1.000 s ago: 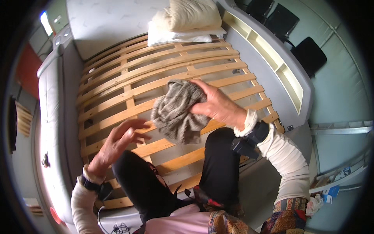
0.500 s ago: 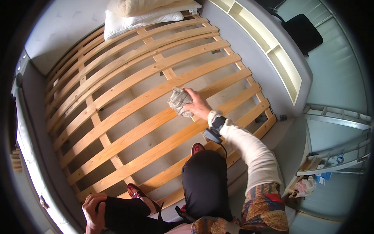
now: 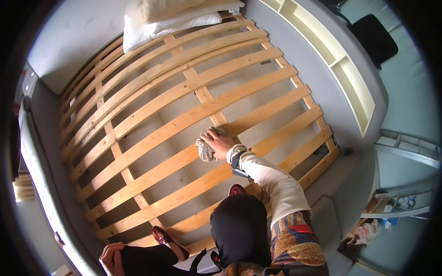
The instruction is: The person wipes the wooden slats of a bed frame and the surface of a nearby couch with a cloth, then uses the cloth to clean a glass-topped coffee table.
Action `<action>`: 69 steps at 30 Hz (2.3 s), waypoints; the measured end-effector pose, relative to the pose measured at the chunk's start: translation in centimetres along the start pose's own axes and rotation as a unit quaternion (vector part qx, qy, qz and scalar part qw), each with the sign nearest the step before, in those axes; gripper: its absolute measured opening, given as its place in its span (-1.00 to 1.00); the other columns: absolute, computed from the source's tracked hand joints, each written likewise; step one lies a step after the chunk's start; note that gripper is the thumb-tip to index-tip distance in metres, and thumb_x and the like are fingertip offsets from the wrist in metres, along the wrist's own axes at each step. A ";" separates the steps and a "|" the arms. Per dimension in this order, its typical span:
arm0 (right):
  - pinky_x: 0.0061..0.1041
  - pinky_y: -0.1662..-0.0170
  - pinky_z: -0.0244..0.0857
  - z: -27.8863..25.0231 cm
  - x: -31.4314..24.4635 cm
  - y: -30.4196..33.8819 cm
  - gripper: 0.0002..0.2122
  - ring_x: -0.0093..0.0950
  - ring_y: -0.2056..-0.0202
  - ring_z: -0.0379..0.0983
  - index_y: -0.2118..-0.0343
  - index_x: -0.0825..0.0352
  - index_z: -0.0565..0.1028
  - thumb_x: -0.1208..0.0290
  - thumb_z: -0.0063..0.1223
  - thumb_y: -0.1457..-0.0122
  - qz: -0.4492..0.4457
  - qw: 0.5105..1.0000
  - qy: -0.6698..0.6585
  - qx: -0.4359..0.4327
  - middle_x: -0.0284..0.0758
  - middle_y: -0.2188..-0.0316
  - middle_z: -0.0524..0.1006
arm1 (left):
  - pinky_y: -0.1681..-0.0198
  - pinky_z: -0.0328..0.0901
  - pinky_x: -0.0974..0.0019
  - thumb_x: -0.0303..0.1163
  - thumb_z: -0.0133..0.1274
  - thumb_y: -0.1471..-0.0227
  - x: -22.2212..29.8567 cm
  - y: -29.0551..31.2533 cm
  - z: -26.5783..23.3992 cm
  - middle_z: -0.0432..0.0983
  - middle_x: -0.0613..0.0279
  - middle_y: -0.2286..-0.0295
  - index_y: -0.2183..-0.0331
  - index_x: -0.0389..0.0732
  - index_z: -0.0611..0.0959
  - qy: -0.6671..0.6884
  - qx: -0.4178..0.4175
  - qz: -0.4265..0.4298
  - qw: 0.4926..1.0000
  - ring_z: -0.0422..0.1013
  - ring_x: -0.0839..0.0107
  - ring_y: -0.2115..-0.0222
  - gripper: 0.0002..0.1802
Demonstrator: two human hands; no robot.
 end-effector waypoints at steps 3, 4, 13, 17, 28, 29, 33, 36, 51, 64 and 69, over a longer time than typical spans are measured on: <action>-0.13 -0.01 0.48 0.6 2.1 -0.9 -0.43 -0.14 -0.07 0.49 -0.15 0.08 0.39 0.51 0.20 0.00 0.017 0.998 -0.054 0.030 -0.29 -0.22 0.31 | 0.03 0.43 0.21 -0.54 0.00 -0.23 0.6 -1.6 0.9 0.69 0.06 0.23 0.25 -0.32 0.72 0.020 -0.007 -0.004 1.000 0.60 0.18 0.18 -0.80; -0.13 0.00 0.48 0.5 2.6 -1.1 -0.48 -0.15 -0.04 0.51 -0.11 0.09 0.42 0.53 0.17 -0.02 0.012 0.997 -0.051 0.049 -0.30 -0.15 0.36 | 0.04 0.43 0.23 -0.54 0.00 -0.23 1.1 -2.3 1.1 0.69 0.06 0.24 0.24 -0.32 0.72 0.017 -0.022 -0.007 1.000 0.60 0.19 0.19 -0.80; -0.07 0.05 0.41 -3.8 14.2 2.7 -0.60 -0.01 0.04 0.47 0.06 0.17 0.47 0.60 0.10 0.03 0.149 0.957 -0.109 0.222 -0.12 0.08 0.52 | 0.07 0.42 0.26 -0.51 -0.01 -0.26 1.8 -3.2 2.0 0.67 0.05 0.24 0.18 -0.31 0.71 -0.007 -0.043 -0.022 0.999 0.59 0.21 0.20 -0.79; -0.04 -0.06 0.37 -5.2 23.7 9.3 -0.51 0.01 -0.06 0.43 -0.05 0.19 0.40 0.54 0.16 0.03 0.340 0.899 0.001 0.277 -0.10 -0.05 0.46 | 0.06 0.41 0.27 -0.51 -0.03 -0.27 1.2 -3.3 2.1 0.66 0.04 0.22 0.17 -0.31 0.71 -0.008 -0.046 -0.024 0.999 0.58 0.22 0.18 -0.77; -0.08 -0.02 0.39 0.0 14.8 10.1 -0.49 0.02 0.02 0.46 -0.02 0.20 0.41 0.38 0.22 0.07 0.217 0.943 -0.108 0.227 -0.09 0.03 0.50 | 0.04 0.42 0.23 -0.60 -0.01 -0.03 -2.2 -2.9 3.4 0.66 -0.04 0.33 0.37 -0.39 0.68 0.061 0.017 -0.015 0.998 0.59 0.19 0.25 -0.82; -0.08 -0.03 0.39 0.0 13.6 9.9 -0.50 0.01 0.02 0.46 -0.02 0.20 0.41 0.39 0.22 0.07 0.218 0.948 -0.112 0.203 -0.10 0.03 0.50 | 0.04 0.42 0.22 -0.59 0.00 -0.02 -2.0 -2.8 3.4 0.66 -0.04 0.33 0.37 -0.39 0.68 0.052 0.018 -0.012 0.998 0.59 0.19 0.26 -0.83; -0.10 -0.03 0.39 -2.0 13.3 11.4 -0.51 0.00 0.02 0.46 -0.02 0.20 0.42 0.40 0.20 0.06 0.172 0.961 -0.097 0.194 -0.11 0.03 0.50 | 0.06 0.42 0.20 -0.61 0.00 0.01 -1.4 -3.2 2.7 0.65 -0.03 0.34 0.38 -0.37 0.67 0.030 -0.002 0.017 0.999 0.58 0.13 0.26 -0.84; -0.11 -0.02 0.38 -4.5 13.4 13.9 -0.53 0.01 0.02 0.45 -0.01 0.22 0.43 0.41 0.19 0.05 0.175 0.977 -0.070 0.104 -0.12 0.04 0.51 | 0.02 0.42 0.17 -0.52 0.00 -0.24 0.3 -2.7 1.2 0.66 0.01 0.22 0.22 -0.33 0.72 0.002 -0.071 0.045 0.996 0.57 0.11 0.16 -0.80; -0.08 -0.03 0.37 -7.5 11.0 20.5 -0.51 0.06 0.02 0.46 0.03 0.27 0.47 0.41 0.24 0.12 0.237 0.967 -0.081 0.055 0.02 0.12 0.56 | 0.09 0.40 0.07 -0.62 0.08 0.12 -1.4 4.5 0.5 0.64 0.00 0.32 0.37 -0.32 0.66 0.008 0.005 0.105 0.994 0.56 0.02 0.25 -0.83; -0.19 -0.14 0.33 6.1 -0.6 14.6 -0.41 -0.02 -0.07 0.44 -0.06 0.35 0.46 0.37 0.28 0.15 0.054 0.976 -0.201 0.071 0.00 0.07 0.57 | 0.05 0.40 0.10 -0.64 0.07 0.07 -0.4 11.2 -1.0 0.64 -0.01 0.31 0.37 -0.34 0.67 -0.024 0.136 0.134 0.981 0.57 0.03 0.20 -0.85; -0.16 -0.03 0.40 3.2 5.5 14.9 -0.43 0.02 0.07 0.52 -0.03 0.36 0.45 0.39 0.26 0.15 0.157 0.931 -0.222 0.243 0.01 0.14 0.59 | 0.05 0.40 0.11 -0.64 0.07 0.07 -0.7 11.4 -0.9 0.64 0.01 0.30 0.38 -0.33 0.66 -0.006 0.138 0.144 0.980 0.57 0.03 0.20 -0.86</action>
Point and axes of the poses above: each hand's wrist, its own y-axis away from the middle knuckle, its own z-axis out of the palm, x = y × z, the point moved 5 cm from there along -y, towards the middle knuckle
